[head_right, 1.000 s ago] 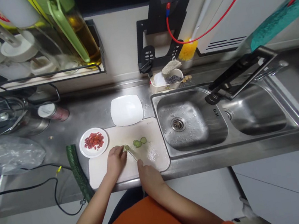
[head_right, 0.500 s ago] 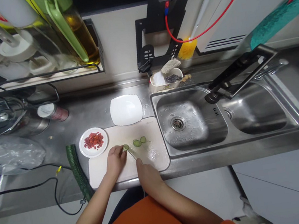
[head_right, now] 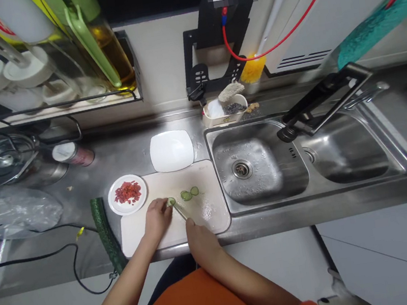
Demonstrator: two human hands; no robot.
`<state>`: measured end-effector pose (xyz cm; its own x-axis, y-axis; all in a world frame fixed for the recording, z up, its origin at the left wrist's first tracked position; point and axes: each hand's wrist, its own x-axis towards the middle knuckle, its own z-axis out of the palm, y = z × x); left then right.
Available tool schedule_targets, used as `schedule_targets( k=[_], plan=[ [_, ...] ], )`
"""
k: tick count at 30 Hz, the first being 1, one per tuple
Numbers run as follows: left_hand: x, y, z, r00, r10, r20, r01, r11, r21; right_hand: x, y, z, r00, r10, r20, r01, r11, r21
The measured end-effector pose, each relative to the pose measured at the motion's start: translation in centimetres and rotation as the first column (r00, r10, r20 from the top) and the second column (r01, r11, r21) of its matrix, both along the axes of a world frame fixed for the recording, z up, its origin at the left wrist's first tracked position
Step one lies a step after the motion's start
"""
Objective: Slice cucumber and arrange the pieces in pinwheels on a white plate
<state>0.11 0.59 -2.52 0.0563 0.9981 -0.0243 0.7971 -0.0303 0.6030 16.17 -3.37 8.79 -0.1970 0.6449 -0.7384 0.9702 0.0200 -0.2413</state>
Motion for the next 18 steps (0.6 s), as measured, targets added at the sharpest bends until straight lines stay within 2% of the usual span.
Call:
schedule_targets(
  k=[5,11,14,18],
  plan=[
    [0.1,0.5,0.3,0.999,0.041,0.034,-0.04,0.998,-0.04,1.6,-1.1,0.2,0.999,0.015,0.029,-0.015,1.0,-0.019],
    [0.5,0.8,1.7,0.994,0.096,0.06,-0.086,0.984,-0.154,3.5,-1.9,0.8,0.998,0.017,0.057,-0.012,0.997,-0.073],
    [-0.2,0.5,2.2,0.975,0.191,0.112,-0.165,0.964,-0.21,3.9,-1.9,1.0,0.999,0.003,0.053,0.002,0.996,-0.089],
    [-2.3,-0.2,2.3,0.918,0.373,0.133,-0.335,0.911,-0.241,3.9,-1.7,1.2,0.999,0.003,0.054,0.003,0.994,-0.107]
  ],
)
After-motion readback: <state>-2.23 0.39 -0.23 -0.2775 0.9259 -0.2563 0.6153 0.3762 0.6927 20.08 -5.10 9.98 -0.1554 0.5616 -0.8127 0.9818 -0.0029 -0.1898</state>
